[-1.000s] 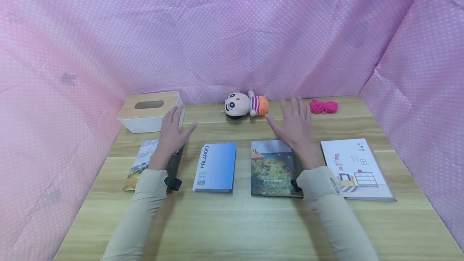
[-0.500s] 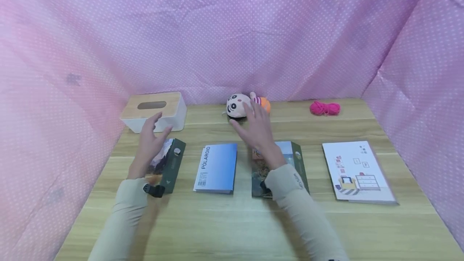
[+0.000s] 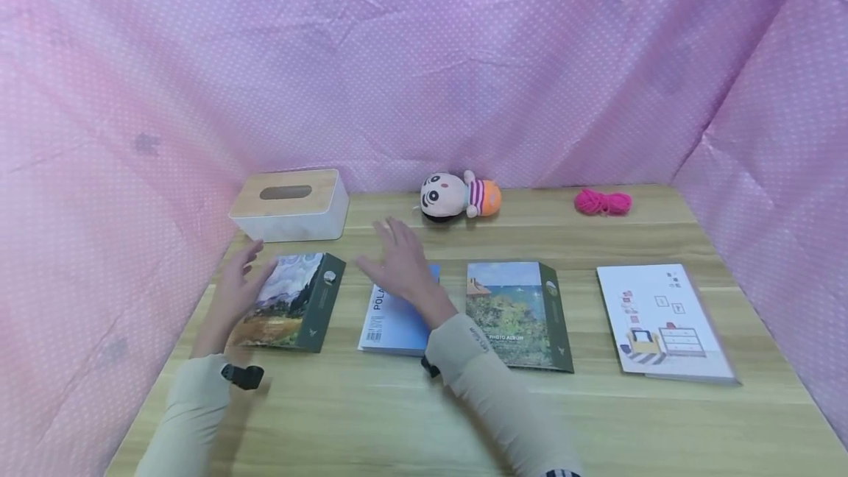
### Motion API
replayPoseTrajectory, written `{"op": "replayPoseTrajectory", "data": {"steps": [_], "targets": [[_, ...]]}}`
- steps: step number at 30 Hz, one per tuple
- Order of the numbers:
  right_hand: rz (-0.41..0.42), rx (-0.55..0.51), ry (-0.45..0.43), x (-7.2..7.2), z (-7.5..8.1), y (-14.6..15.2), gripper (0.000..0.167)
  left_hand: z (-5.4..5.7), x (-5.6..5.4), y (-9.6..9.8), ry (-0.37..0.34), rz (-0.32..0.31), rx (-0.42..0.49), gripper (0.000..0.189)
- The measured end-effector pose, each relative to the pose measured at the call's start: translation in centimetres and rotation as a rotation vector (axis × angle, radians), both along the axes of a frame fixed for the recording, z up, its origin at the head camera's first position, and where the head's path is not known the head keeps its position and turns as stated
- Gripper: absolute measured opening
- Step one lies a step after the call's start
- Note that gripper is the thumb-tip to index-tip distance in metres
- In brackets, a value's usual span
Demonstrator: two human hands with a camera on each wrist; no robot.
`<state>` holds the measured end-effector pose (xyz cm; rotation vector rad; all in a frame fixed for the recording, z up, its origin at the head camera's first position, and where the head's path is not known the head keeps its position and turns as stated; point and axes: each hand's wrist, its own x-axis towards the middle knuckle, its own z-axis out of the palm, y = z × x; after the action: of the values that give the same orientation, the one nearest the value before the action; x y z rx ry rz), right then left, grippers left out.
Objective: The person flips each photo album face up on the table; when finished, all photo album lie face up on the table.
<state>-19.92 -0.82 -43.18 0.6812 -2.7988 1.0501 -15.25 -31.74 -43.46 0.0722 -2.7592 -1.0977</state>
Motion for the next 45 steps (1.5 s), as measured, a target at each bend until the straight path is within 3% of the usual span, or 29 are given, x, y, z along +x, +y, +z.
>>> {"op": "replayPoseTrajectory", "data": {"steps": [5,12,18,29,35,45], "targets": [[0.059,-0.011,-0.036,1.3,-0.8,-2.5,0.076,-1.0,1.1,-2.0,-0.045,-0.002,0.016,0.069],[0.126,0.005,-0.176,3.5,-2.1,-5.7,0.083,-2.0,2.4,-4.3,-0.135,0.021,0.022,0.072],[0.157,-0.048,-0.282,5.1,-2.9,-8.1,0.084,-2.3,3.1,-4.8,-0.265,0.011,-0.022,0.077],[0.126,-0.086,-0.472,7.3,-3.1,-10.8,0.086,-3.2,2.6,-4.0,-0.359,0.001,-0.052,0.078],[0.068,-0.145,-0.483,7.8,-3.5,-11.2,0.081,-3.3,2.4,-3.7,-0.410,0.014,-0.019,0.081],[0.043,-0.244,-0.505,7.8,-4.4,-11.5,0.078,-3.0,2.2,-2.9,-0.459,0.042,0.044,0.082]]}}
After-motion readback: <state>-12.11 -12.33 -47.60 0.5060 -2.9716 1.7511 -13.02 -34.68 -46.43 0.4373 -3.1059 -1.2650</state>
